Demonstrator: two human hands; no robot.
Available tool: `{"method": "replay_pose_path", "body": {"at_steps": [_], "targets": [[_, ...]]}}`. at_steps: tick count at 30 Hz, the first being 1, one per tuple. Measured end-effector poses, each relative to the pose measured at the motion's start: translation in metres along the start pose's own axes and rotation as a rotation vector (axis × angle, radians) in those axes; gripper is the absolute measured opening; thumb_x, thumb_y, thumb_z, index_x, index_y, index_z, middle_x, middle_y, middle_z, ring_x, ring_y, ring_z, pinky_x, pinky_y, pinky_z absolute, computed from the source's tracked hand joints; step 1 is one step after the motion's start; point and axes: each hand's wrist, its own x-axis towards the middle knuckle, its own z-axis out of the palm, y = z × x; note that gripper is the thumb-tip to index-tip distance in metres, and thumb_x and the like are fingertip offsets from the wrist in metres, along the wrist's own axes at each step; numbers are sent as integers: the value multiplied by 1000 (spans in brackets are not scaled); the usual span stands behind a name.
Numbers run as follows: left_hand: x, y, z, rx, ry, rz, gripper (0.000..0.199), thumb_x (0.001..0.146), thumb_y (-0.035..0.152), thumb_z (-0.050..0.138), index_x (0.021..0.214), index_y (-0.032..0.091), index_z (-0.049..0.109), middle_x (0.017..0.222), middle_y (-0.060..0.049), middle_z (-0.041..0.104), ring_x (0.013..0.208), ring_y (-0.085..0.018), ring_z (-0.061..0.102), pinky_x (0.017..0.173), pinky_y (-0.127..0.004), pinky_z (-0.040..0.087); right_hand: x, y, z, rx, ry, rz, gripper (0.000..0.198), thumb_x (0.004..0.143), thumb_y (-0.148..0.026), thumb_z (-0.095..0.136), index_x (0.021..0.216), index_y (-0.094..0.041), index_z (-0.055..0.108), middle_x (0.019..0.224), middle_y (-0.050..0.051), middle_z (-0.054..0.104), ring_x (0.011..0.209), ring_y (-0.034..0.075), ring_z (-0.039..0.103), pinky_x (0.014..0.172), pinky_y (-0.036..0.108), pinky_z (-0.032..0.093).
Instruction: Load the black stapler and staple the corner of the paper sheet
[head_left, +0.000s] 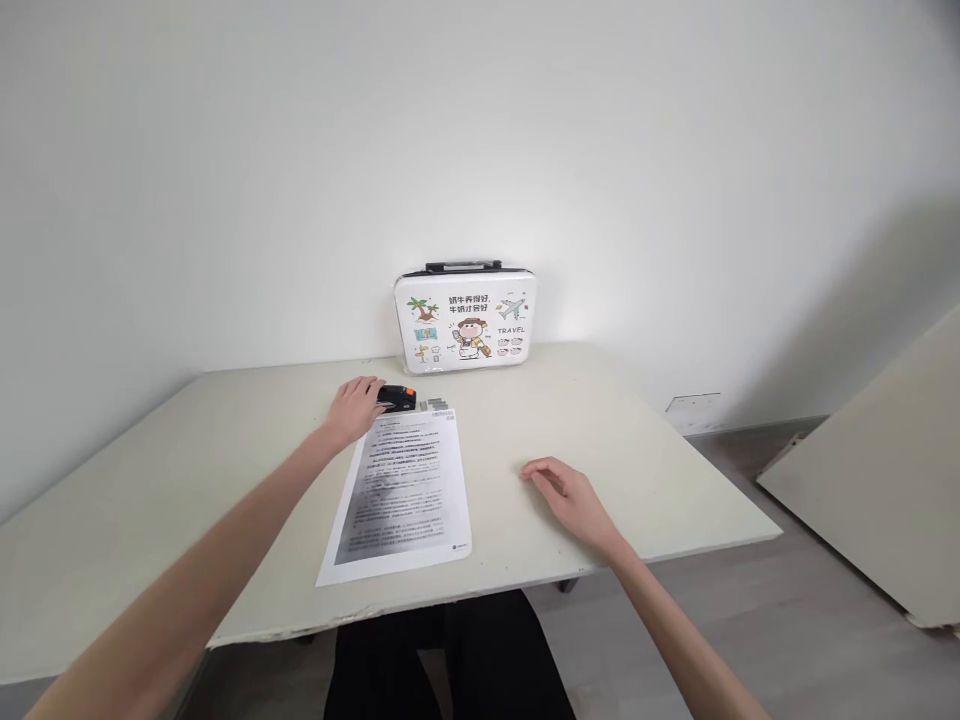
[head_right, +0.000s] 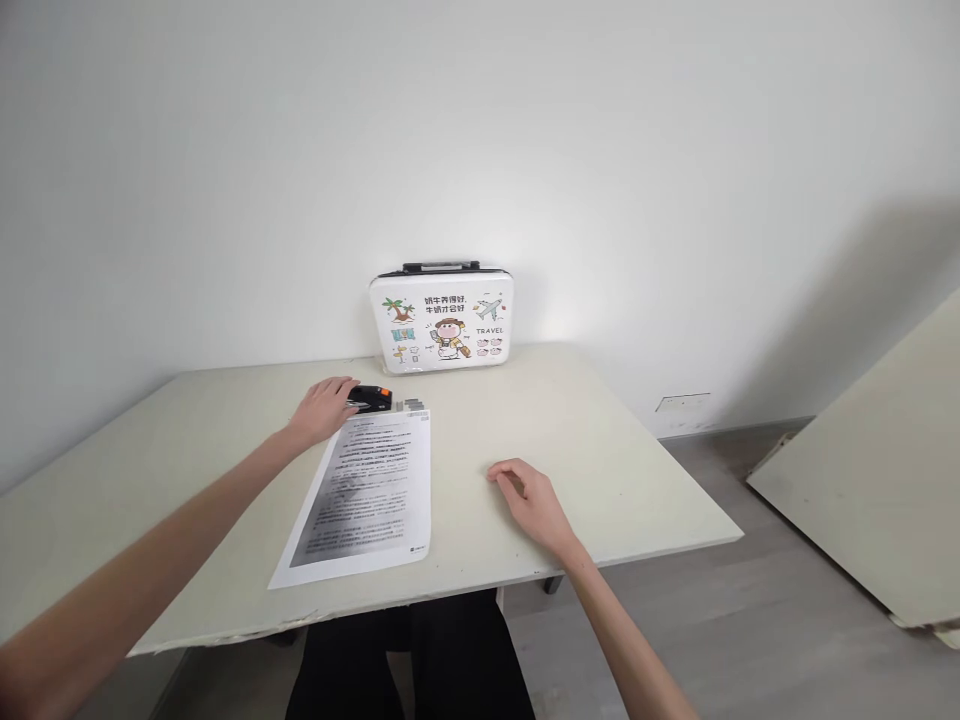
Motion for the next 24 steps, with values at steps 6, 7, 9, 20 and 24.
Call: {"method": "replay_pose_path", "body": {"at_steps": [6,7,9,20,24], "targets": [[31,-2,11,50,-77,-38,37,96,50,53,112,20,66,118,-18,73,121,-37,63,111,-54,36,3,1,-1,12,-1,-7,30,104,-48,48,108,-29,71,115,7,76,111,25,70,99,41,54],[32,-3,9,53,-82,-44,35,96,50,53,110,20,66,114,-17,74,117,-37,64,109,-53,37,4,0,-1,9,-1,-7,30,104,-47,48,108,-29,70,115,7,76,111,25,70,99,41,54],[31,-5,3,54,-83,-54,33,97,47,51,108,21,67,113,-17,74,113,-37,67,105,-52,41,4,0,-2,4,-2,-9,30,103,-48,48,108,-29,70,115,6,76,111,25,70,99,41,54],[-68,97,-49,-309,32,-27,43,101,59,48,130,28,58,123,-5,71,103,-28,71,86,-38,53,1,-5,-2,31,24,34,33,103,-52,49,108,-27,70,112,7,77,110,26,71,96,39,53],[-87,155,-41,-409,-56,97,30,104,49,52,123,26,57,118,-4,72,97,-26,72,79,-36,53,1,-4,-3,105,134,77,43,103,-61,45,107,-25,68,111,9,77,109,27,72,100,41,52]]}}
